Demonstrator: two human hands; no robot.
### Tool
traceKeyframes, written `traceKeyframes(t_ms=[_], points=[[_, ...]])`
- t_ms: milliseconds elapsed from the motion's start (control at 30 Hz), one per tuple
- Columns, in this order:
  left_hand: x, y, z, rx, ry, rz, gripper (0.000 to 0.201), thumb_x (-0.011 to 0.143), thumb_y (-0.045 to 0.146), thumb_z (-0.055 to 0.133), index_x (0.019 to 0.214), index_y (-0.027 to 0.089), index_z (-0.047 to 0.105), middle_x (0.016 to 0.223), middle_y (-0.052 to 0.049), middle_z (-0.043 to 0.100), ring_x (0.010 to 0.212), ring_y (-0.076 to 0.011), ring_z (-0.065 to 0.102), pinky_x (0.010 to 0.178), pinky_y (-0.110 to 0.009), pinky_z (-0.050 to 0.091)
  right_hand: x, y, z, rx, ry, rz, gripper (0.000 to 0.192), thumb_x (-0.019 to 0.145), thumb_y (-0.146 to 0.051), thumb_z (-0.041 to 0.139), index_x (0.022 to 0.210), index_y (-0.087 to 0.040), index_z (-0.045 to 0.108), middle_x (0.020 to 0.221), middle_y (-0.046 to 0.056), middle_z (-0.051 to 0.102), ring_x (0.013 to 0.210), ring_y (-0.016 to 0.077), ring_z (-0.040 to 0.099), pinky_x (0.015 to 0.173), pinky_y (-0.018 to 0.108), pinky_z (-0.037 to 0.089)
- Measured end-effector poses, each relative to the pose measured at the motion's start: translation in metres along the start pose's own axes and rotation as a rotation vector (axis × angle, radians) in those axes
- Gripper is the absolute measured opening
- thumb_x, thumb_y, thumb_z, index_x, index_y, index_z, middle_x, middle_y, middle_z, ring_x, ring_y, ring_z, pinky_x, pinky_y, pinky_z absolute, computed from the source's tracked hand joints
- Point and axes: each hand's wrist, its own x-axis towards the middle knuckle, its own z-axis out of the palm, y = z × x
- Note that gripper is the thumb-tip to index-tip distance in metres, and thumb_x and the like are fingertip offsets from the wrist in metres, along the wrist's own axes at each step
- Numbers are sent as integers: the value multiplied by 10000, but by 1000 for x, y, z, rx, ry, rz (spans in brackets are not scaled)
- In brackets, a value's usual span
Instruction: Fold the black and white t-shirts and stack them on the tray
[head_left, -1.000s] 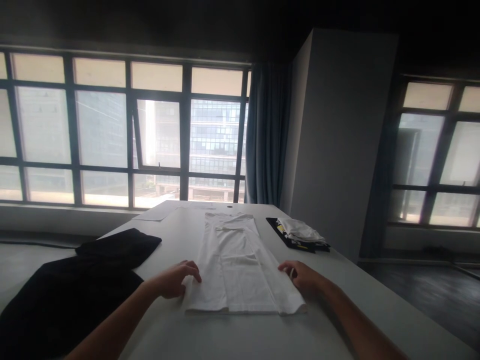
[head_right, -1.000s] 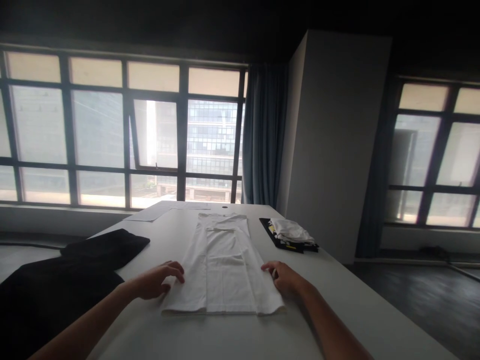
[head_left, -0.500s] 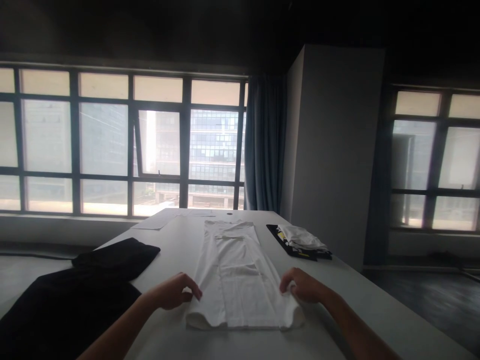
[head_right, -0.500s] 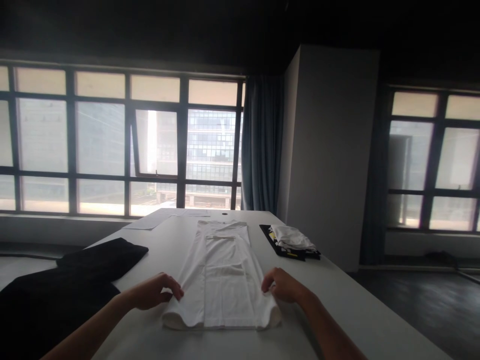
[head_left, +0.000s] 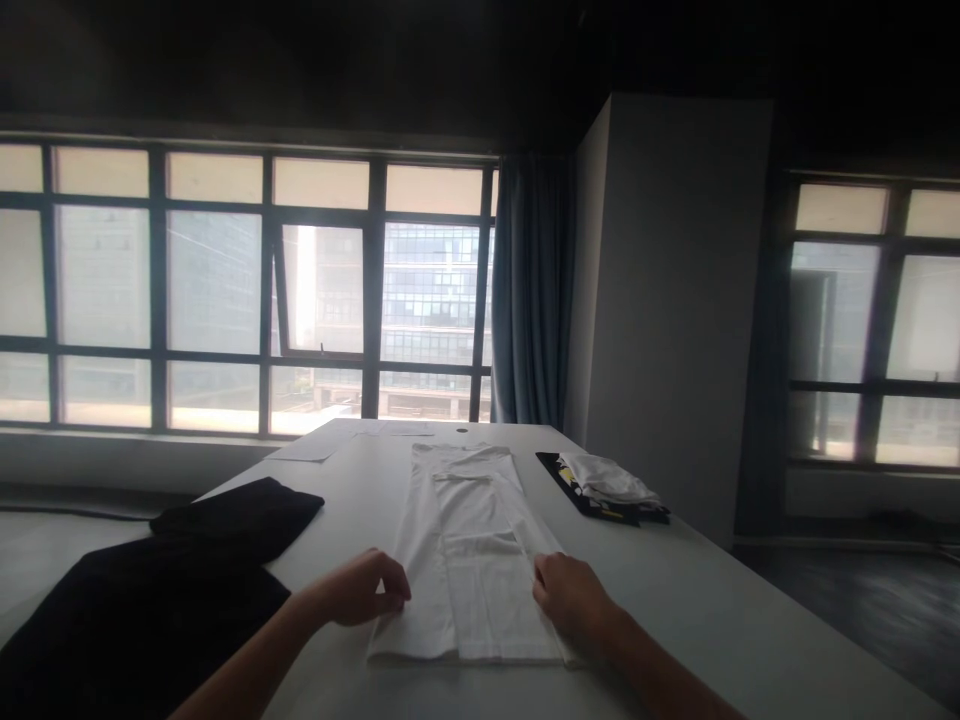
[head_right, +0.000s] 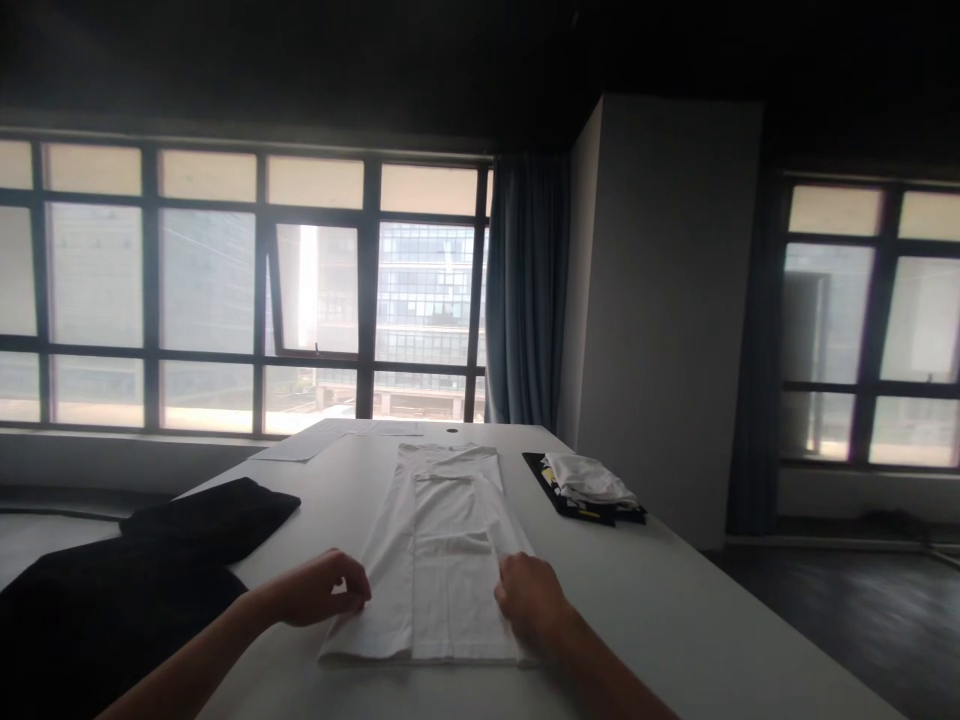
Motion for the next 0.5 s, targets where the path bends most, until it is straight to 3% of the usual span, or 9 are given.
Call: traceKeyframes(t_ms=[167, 300, 400, 433, 500], points=[[0, 2, -2, 20, -3, 14, 251, 807, 251, 603, 987, 252, 779, 979, -26, 748, 936, -210, 638, 822, -289, 482, 9, -1, 5, 418, 174, 4, 203, 902, -235, 440, 835, -170, 621, 812, 73, 704, 730, 171, 631, 644, 247, 400], [-1, 3, -3, 30, -2, 12, 249, 817, 259, 596, 990, 254, 776, 984, -28, 745, 938, -211, 634, 834, -299, 482, 16, 4, 13, 584, 37, -127, 213, 880, -280, 459, 831, -164, 631, 758, 50, 705, 675, 167, 629, 669, 257, 445], [-2, 1, -2, 11, 1, 22, 245, 831, 276, 591, 997, 244, 768, 1014, -39, 735, 972, -217, 633, 871, -319, 486, 18, 15, 18, 439, 140, -139, 321, 879, -356, 478, 1011, -147, 683, 1039, 120, 718, 965, 232, 658, 877, 327, 462], [-2, 0, -1, -9, 7, 36, 246, 828, 278, 600, 1009, 244, 762, 1062, -42, 726, 1013, -222, 629, 908, -331, 481, 18, 19, 20, 378, 136, -136, 395, 876, -379, 490, 1137, -142, 669, 1208, 145, 668, 1130, 260, 607, 978, 361, 424], [-2, -4, 1, -59, 1, 61, 285, 786, 287, 665, 1059, 264, 745, 1216, -40, 679, 1133, -241, 597, 995, -364, 451, 18, 26, 22, 288, -9, -132, 574, 878, -428, 497, 1372, -142, 551, 1475, 151, 467, 1377, 285, 407, 1130, 417, 291]])
